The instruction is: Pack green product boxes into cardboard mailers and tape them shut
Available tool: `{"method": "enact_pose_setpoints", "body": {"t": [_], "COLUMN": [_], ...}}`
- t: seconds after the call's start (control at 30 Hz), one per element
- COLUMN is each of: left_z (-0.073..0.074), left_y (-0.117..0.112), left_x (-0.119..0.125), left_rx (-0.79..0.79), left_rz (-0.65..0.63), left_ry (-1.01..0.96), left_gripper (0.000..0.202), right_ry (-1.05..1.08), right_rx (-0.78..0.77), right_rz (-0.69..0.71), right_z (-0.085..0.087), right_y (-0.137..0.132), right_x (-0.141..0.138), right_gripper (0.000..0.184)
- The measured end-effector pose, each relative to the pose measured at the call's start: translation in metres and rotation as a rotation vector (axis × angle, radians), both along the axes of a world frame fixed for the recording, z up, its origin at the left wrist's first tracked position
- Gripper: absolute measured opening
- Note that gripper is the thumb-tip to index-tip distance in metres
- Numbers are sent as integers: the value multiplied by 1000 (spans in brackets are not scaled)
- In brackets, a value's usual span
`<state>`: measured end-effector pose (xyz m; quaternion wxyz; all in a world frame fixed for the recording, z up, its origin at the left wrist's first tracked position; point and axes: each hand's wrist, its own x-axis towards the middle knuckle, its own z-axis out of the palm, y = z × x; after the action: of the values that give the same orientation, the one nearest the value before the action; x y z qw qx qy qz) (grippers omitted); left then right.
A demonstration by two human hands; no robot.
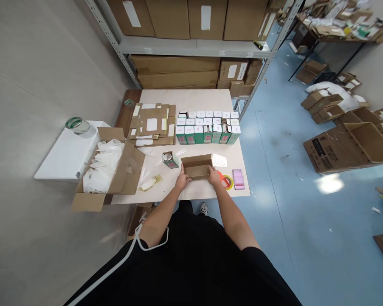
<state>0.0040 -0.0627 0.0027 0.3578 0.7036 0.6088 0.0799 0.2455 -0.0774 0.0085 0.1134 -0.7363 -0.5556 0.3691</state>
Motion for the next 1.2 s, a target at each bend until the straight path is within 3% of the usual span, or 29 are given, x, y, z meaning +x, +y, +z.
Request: {"method": "enact_pose_setpoints", "body": {"t": [0.13, 0.33, 0.57, 0.8, 1.0, 1.2], "left_z": [10, 23, 35, 30, 29, 34], "left_y": [-4, -10, -31, -57, -81, -122], "left_x": [-9, -21, -44, -68, -107, -177], "left_rx": [108, 233, 226, 167, 146, 185], "left_rz": [-10, 20, 32, 127, 196, 309], "left_ry": [-30, -47, -50, -94, -132, -158], "left_gripper": [25, 14, 14, 15, 14, 17], "right_ry": [-20, -12, 51, 74, 111, 173], "right_rx": [28, 333, 501, 547, 507, 562], "right_rz": [-42, -51, -12, 99, 201, 388], "right_z": [14, 33, 56, 79, 98, 113], "right_y": [-2, -1, 5, 10, 18, 43], "right_x": [-6, -14, -32, -66, -115, -207], "right_gripper": [88, 78, 61, 56, 56, 57]}}
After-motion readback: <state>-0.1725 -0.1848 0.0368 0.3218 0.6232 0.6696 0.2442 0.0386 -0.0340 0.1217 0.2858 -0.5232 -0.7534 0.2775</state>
